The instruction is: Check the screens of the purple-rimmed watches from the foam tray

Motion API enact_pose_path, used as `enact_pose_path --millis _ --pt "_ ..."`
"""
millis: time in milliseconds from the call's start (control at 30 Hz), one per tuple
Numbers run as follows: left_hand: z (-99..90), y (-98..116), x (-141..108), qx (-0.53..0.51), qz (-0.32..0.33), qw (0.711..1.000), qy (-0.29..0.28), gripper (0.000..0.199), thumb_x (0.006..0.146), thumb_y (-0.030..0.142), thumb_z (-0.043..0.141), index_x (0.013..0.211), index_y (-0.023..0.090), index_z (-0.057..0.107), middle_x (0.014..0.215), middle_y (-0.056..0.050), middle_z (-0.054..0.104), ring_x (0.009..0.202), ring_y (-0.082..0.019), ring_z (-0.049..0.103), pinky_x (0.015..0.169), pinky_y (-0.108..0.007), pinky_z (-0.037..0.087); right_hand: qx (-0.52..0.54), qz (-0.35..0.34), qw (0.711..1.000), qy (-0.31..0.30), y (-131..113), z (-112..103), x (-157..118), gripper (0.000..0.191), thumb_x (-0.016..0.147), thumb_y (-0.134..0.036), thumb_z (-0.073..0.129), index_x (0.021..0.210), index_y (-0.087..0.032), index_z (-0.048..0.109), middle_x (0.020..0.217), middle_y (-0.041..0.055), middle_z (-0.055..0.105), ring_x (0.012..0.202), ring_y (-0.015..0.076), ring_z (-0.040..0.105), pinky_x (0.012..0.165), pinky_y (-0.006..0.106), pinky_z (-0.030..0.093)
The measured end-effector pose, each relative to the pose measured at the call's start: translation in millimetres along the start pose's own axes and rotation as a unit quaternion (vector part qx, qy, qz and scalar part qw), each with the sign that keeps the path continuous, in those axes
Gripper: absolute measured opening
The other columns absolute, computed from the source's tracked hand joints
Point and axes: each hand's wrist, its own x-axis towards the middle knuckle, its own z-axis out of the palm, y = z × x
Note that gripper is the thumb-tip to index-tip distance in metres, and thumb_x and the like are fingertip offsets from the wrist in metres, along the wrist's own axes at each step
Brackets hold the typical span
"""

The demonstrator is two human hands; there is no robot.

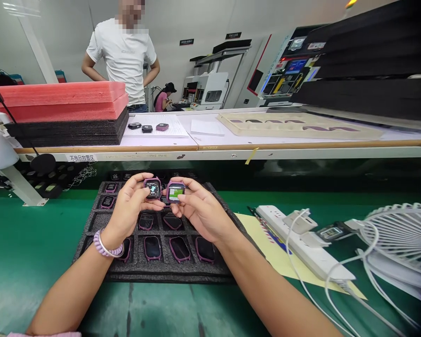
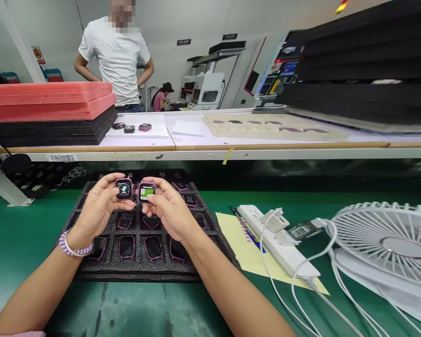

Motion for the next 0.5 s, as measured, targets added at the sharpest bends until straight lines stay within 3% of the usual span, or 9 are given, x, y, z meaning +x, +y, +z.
enact_pose_path --millis 167,500 --pt "-0.2 0.2 -0.6 0.005 -0.004 1.000 -0.006 0.042 0.071 0.024 0.068 0.110 0.017 0.056 0.096 -0.001 0.066 0.061 -0.016 0.072 0.060 -0.024 0.064 0.000 -0.002 1.000 -0.005 0.7 1.0 -0.4 0.040 0.077 -0.026 0.076 0.114 -0.019 0.061 0.083 0.0006 0.063 0.063 0.0132 0.058 0.056 0.023 0.045" --pt "0.9 -0.8 -1.5 0.010 -0.010 1.000 -0.019 0.039 0.072 0.023 0.067 0.108 0.017 0.056 0.094 -0.001 0.066 0.059 -0.015 0.071 0.059 -0.025 0.064 -0.012 0.001 1.000 -0.007 0.7 1.2 -0.6 0.041 0.076 -0.026 0.075 0.115 -0.020 0.062 0.082 0.0000 0.061 0.063 0.0138 0.057 0.057 0.025 0.045"
